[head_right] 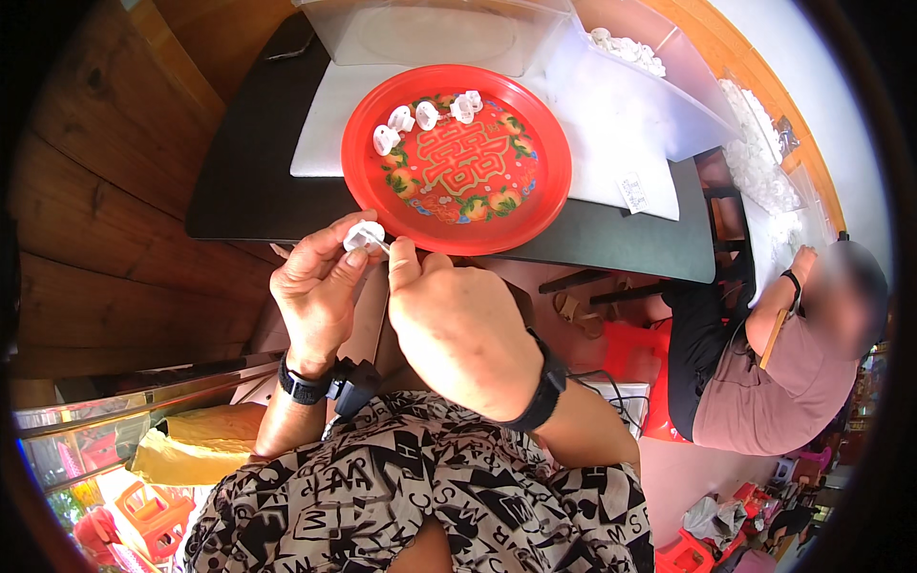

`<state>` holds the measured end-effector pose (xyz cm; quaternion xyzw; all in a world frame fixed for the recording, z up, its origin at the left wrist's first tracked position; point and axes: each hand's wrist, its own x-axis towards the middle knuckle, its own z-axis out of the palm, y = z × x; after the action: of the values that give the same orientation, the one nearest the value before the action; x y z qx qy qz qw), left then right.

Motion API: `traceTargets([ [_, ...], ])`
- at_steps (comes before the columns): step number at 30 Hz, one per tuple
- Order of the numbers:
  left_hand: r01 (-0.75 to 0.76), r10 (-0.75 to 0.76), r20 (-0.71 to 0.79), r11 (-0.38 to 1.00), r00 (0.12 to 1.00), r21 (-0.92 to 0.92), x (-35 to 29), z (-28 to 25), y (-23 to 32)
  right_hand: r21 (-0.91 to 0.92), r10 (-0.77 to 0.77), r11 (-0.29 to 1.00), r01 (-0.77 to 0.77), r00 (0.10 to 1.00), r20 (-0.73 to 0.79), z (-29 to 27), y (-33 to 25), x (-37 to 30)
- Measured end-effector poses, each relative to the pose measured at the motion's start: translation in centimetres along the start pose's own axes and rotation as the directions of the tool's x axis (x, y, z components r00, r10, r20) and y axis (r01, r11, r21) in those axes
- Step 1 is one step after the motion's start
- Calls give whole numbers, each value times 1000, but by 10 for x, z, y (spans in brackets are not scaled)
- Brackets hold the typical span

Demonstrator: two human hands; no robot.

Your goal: Assembling small plastic parts using glue.

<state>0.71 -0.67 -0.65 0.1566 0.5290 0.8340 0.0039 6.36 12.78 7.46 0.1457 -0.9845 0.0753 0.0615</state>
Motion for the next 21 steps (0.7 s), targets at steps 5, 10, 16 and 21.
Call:
traceTargets([
  [5, 37, -37, -21, 999, 999, 39, -1, 3, 0, -153, 15, 988, -13, 1000, 13, -1, -13, 2],
  [10, 24, -21, -33, 994, 999, 107, -2, -1, -6, -152, -19, 988, 19, 1000, 6, 0, -12, 5],
  [16, 59, -59, -5, 998, 998, 20, -2, -3, -4, 81, -25, 996, 21, 999, 43, -1, 9, 5],
  [21, 66, -68, -10, 984, 998, -165, -3, 0, 0, 561, 85, 827, 32, 980, -181, 26, 13, -8],
])
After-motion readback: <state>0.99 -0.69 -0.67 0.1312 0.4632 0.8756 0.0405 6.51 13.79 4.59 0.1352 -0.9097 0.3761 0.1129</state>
